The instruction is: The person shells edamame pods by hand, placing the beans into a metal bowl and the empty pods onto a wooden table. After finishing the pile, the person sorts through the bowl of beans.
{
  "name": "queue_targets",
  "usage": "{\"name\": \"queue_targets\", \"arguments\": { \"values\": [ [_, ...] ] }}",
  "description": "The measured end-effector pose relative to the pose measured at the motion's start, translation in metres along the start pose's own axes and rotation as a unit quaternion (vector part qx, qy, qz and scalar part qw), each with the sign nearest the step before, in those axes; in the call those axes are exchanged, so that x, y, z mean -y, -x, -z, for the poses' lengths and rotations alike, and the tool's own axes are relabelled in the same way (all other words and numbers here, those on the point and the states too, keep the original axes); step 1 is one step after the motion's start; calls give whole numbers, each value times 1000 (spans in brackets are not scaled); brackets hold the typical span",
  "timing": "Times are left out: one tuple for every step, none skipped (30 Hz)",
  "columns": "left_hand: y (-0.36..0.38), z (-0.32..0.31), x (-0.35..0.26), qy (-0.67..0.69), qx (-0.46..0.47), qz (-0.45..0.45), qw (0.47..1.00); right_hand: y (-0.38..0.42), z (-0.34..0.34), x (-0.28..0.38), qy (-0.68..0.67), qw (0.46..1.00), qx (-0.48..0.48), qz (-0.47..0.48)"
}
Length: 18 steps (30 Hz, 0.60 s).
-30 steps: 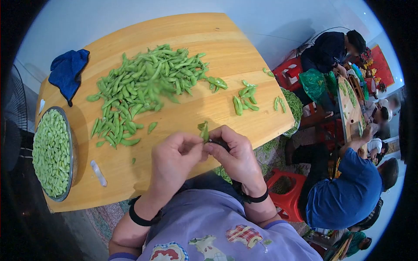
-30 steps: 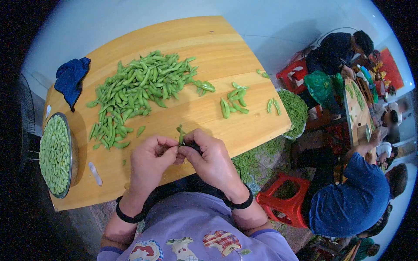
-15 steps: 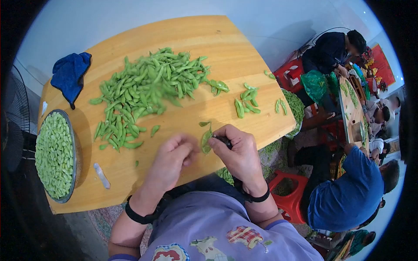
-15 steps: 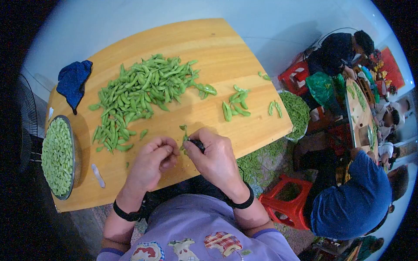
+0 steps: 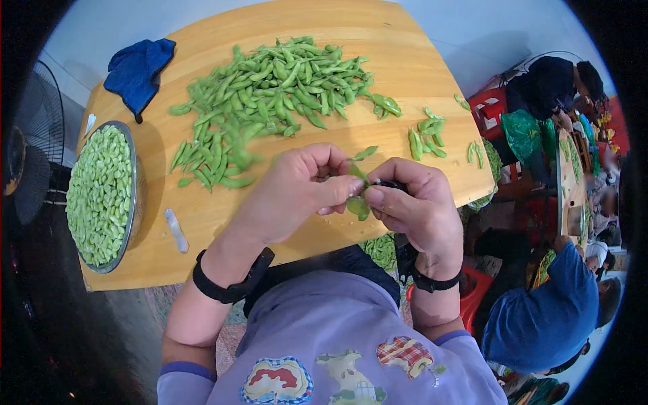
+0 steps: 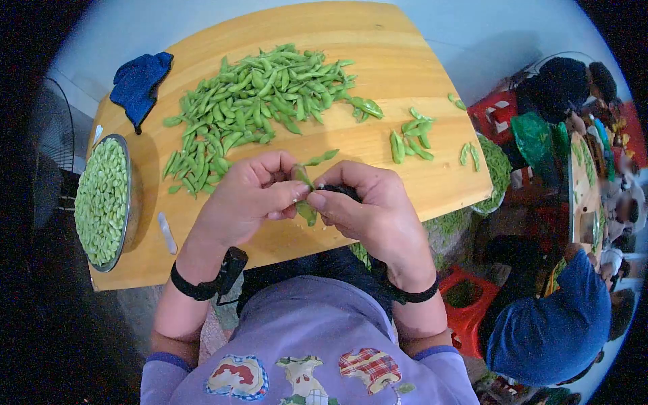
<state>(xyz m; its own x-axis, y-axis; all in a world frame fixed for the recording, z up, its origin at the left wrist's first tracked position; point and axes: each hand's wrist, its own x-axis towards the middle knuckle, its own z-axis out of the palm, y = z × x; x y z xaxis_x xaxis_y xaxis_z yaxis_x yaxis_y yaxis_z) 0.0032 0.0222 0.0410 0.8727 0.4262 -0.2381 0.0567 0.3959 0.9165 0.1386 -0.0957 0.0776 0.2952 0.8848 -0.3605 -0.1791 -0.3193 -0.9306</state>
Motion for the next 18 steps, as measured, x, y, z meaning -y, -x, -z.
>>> {"name": "queue_targets", "arguments": {
  "values": [
    [-1,0,0,-20,-9,-8,1000,-2,-1,-3,-1,1000,-5,2],
    [-1,-1,0,-21,-3,-9,1000,-5,0,-7,24,999,-14,28],
    [-1,-1,1,-58,-16,-5,998,-7,1,-8,53,997,-22,54],
    [0,-2,0,-93,-30,-3,995,-7,3,-6,59,996,-27,58],
    [1,0,-1,-93,-25,-9,995,-6,4,-4,74,995,-31,54],
    [4,3,-2,-72,-40,7,997,-5,6,-1,87,994,-35,50],
    [5,8,-4,-51,-55,23,997,-7,13,-4,60,997,-34,43],
    [3,14,-7,-52,-50,17,997,-7,20,-3,64,996,-40,49],
    [1,21,-9,-76,-75,-14,994,-6,26,-1,10,1000,-5,24],
    [0,23,-11,-100,-102,-45,989,-6,30,0,-42,999,33,-1],
    [-2,19,-13,-134,-108,-80,982,-7,33,1,-36,999,34,2],
    [-4,16,-14,-133,-110,-85,981,-8,34,1,-64,996,67,3],
    [-6,14,-15,-172,-57,-107,978,-9,35,2,-93,991,100,3],
    [-8,12,-15,-212,-5,-127,969,-11,35,3,-90,991,103,6],
    [-11,11,-12,-213,-7,-130,968,-12,35,5,-112,985,131,7],
    [-14,10,-8,-187,23,-140,972,-13,35,5,-135,978,158,6],
    [-15,9,-6,-162,55,-148,974,-15,36,5,-135,978,157,8],
    [-13,6,-10,-163,57,-149,974,-17,36,4,-151,978,143,10]
  ]
}}
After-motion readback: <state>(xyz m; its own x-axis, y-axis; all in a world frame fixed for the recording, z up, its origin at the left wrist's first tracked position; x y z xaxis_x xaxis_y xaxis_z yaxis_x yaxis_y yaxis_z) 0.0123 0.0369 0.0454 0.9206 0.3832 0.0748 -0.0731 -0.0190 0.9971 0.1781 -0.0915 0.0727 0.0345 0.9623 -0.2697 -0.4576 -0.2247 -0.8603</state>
